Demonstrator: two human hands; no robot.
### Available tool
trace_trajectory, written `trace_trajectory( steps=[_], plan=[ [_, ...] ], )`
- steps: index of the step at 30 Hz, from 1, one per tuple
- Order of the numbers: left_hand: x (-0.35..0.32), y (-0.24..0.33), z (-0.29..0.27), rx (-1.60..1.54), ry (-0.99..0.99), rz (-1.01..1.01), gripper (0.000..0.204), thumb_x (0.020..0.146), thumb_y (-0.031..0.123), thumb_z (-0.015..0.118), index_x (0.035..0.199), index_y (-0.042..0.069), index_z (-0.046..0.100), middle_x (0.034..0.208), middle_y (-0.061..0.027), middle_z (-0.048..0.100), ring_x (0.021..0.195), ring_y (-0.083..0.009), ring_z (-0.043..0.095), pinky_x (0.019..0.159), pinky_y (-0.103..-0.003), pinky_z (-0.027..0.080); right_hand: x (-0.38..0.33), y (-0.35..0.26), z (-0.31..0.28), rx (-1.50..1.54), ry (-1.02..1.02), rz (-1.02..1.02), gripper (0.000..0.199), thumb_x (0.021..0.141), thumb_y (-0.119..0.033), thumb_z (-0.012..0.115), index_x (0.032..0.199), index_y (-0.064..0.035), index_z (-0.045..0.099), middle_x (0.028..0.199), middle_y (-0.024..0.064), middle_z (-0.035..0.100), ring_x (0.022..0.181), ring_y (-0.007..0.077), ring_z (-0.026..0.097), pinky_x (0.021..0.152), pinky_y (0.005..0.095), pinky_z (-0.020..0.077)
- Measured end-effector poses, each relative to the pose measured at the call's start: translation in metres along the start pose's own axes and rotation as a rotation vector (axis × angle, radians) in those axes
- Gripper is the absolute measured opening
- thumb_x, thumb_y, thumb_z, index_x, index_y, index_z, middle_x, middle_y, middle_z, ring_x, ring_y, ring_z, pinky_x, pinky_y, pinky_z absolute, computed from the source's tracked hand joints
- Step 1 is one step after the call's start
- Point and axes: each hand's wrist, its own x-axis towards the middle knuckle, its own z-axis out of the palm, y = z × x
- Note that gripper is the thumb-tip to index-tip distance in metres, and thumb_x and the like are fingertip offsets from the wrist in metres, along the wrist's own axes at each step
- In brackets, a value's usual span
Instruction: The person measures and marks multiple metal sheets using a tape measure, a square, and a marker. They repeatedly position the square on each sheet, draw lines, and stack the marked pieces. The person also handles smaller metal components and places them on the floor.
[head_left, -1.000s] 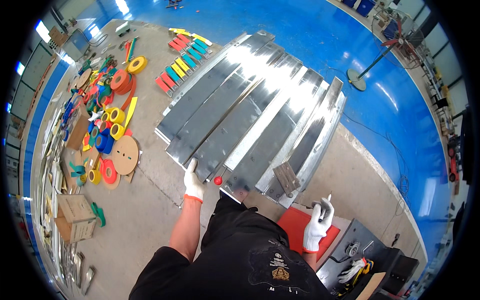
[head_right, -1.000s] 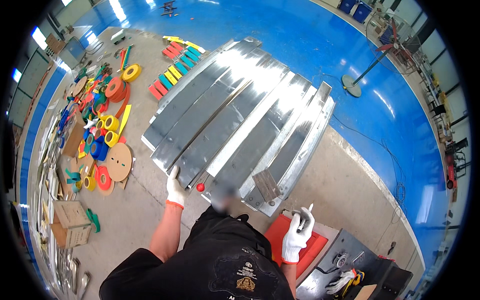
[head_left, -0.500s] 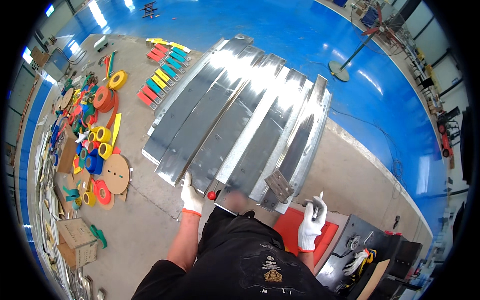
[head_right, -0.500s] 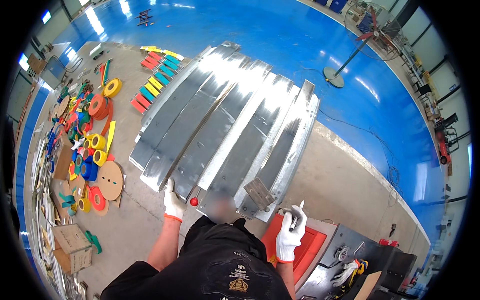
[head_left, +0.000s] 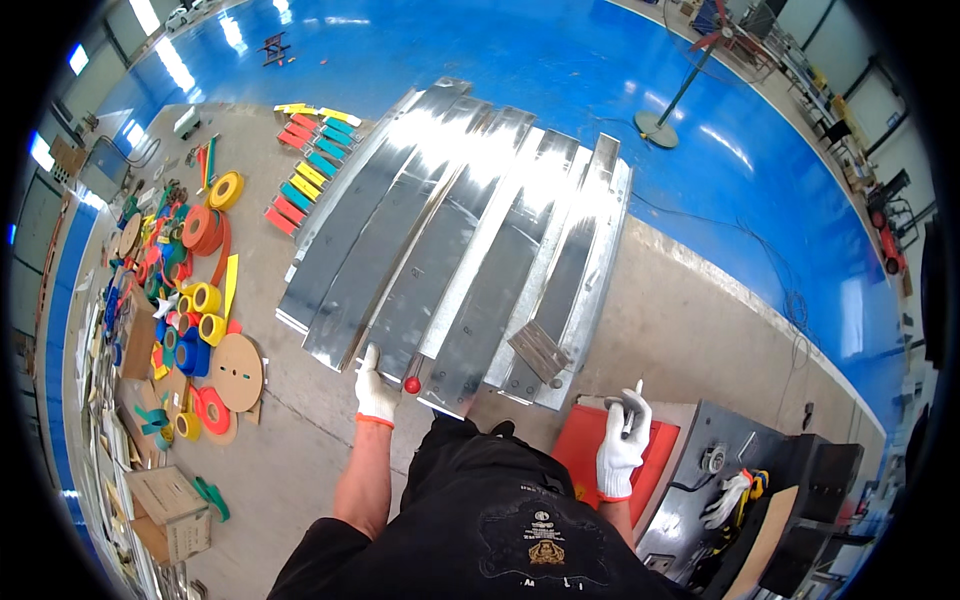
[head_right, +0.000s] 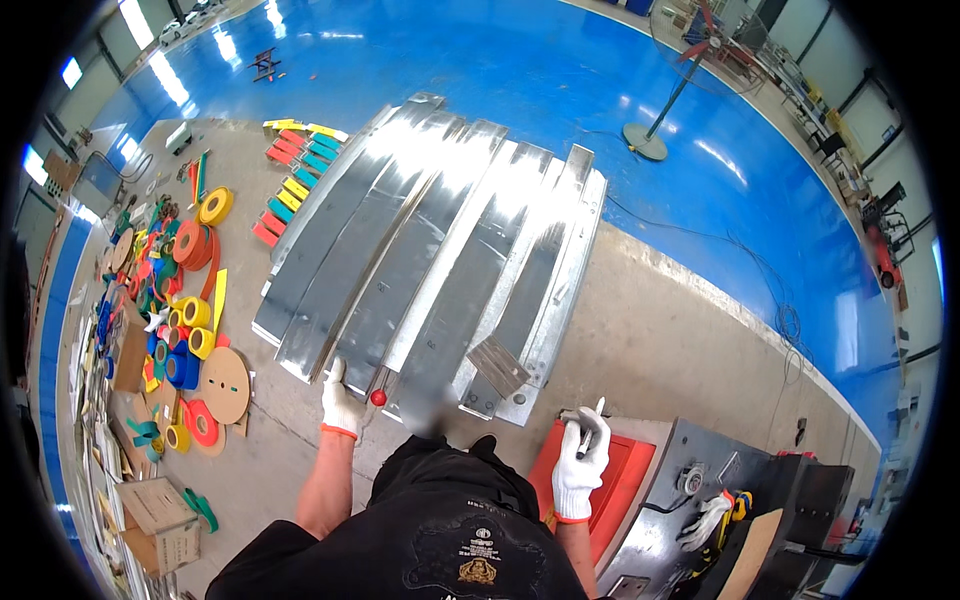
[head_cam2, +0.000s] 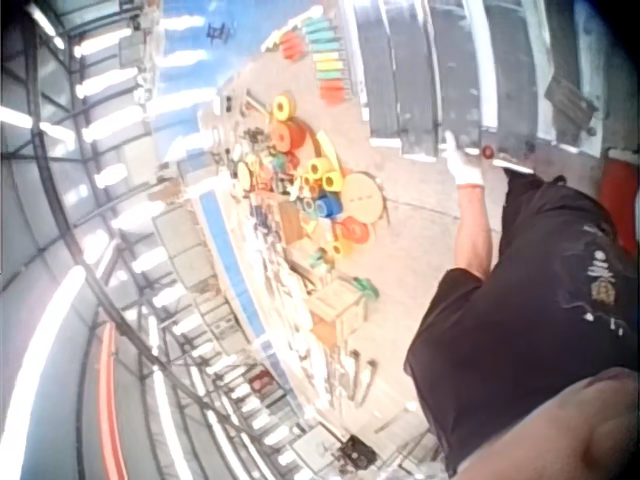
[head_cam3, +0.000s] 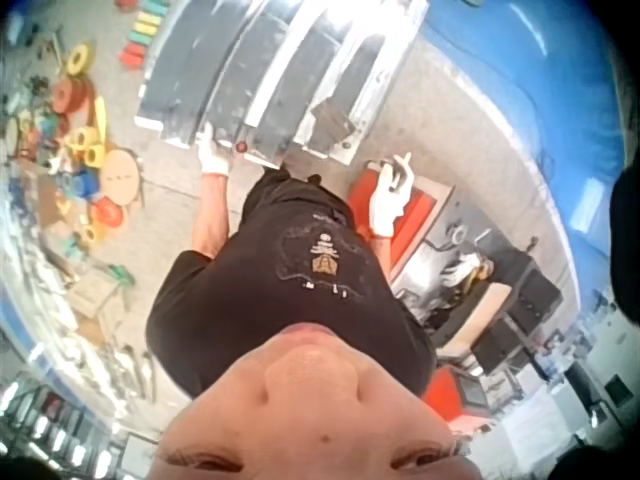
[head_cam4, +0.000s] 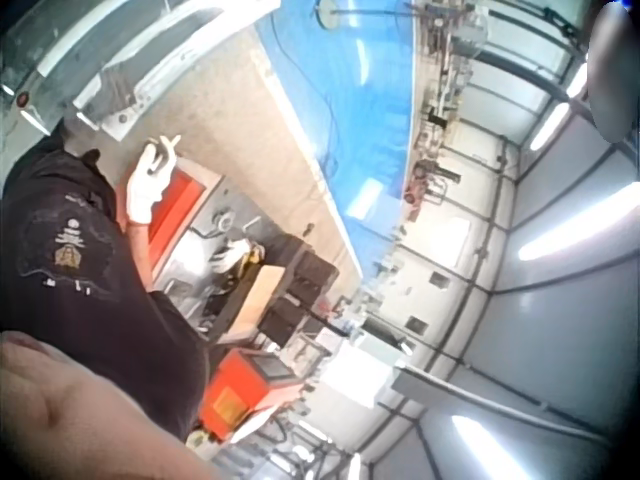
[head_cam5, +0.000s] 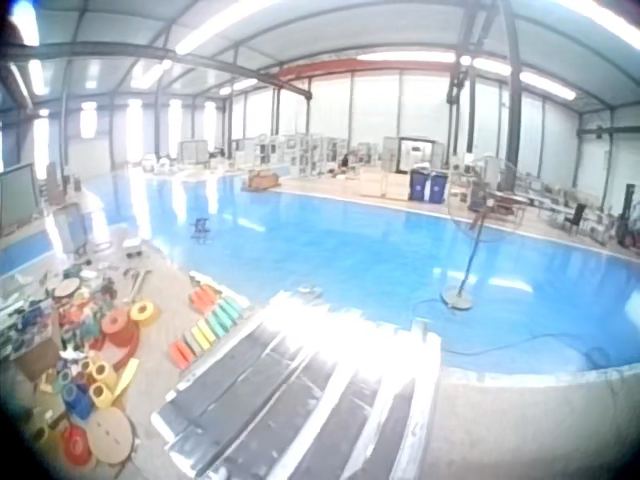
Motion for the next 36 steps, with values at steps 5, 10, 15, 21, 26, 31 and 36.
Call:
trace_trajectory(
  steps=[5,10,15,21,26,31,36],
  plan=[
    [-0.010,-0.010,0.002,0.015,-0.053,-0.010,0.028,0.102,0.025,0.070,0.125,0.009,0.067,0.121,-0.0061,0.073,0.105,-0.0274,0.072,0.093,-0.046,0.058,-0.004,0.001,-0.011,-0.037,-0.018,0.005,0.027,0.102,0.005,0.057,0.129,0.0009,0.059,0.115,0.0075,0.065,0.100,0.0157,0.067,0.094,0.0308,0.0539],
    [0.005,-0.010,-0.016,0.013,-0.069,0.033,0.027,0.102,0.023,0.070,0.125,0.008,0.068,0.121,-0.0051,0.073,0.104,-0.0260,0.072,0.092,-0.045,0.059,-0.006,-0.003,-0.017,-0.052,-0.015,-0.013,0.027,0.103,0.005,0.056,0.129,0.0011,0.059,0.115,0.0077,0.065,0.101,0.0163,0.067,0.095,0.0306,0.0538],
    [-0.007,-0.011,-0.010,0.065,-0.072,0.096,0.029,0.101,0.023,0.071,0.124,0.006,0.068,0.117,-0.0054,0.074,0.102,-0.0239,0.072,0.089,-0.041,0.060,-0.011,0.003,-0.021,-0.111,-0.016,-0.030,0.027,0.103,0.004,0.057,0.129,0.0013,0.059,0.115,0.0083,0.065,0.102,0.0171,0.067,0.096,0.0315,0.0542],
    [-0.053,0.005,-0.005,0.939,0.455,0.569,0.060,0.088,0.028,0.084,0.133,-0.002,0.059,0.116,-0.0153,0.069,0.114,-0.0296,0.067,0.098,-0.044,0.053,-0.008,-0.004,-0.019,-0.041,0.000,-0.011,0.027,0.101,0.004,0.059,0.128,0.0021,0.060,0.111,0.0095,0.068,0.101,0.0164,0.067,0.095,0.0321,0.0538],
    [-0.102,-0.006,-0.004,1.523,0.208,1.097,0.069,0.079,0.029,0.087,0.136,0.002,0.057,0.121,-0.0221,0.063,0.115,-0.0400,0.062,0.099,-0.047,0.051,-0.006,0.011,-0.032,-0.068,0.021,0.011,0.027,0.101,0.004,0.059,0.128,0.0019,0.060,0.112,0.0095,0.068,0.101,0.0167,0.068,0.095,0.0316,0.0541],
    [-0.118,-0.045,0.058,1.984,-0.201,0.989,0.070,0.076,0.032,0.089,0.132,0.003,0.058,0.122,-0.0213,0.064,0.115,-0.0401,0.062,0.100,-0.049,0.051,-0.010,0.009,-0.043,-0.158,0.049,-0.038,0.021,0.099,0.001,0.065,0.121,-0.0017,0.065,0.104,0.0098,0.074,0.092,0.0127,0.069,0.084,0.0283,0.0552],
    [-0.106,-0.074,0.059,2.140,-0.249,0.858,0.068,0.076,0.032,0.086,0.132,0.007,0.058,0.133,-0.0243,0.060,0.122,-0.0427,0.059,0.104,-0.050,0.050,-0.015,0.009,-0.069,-0.335,0.116,-0.113,0.019,0.094,-0.003,0.072,0.112,-0.0053,0.067,0.088,0.0096,0.070,0.069,0.0161,0.063,0.067,0.0303,0.0525]
  ],
)
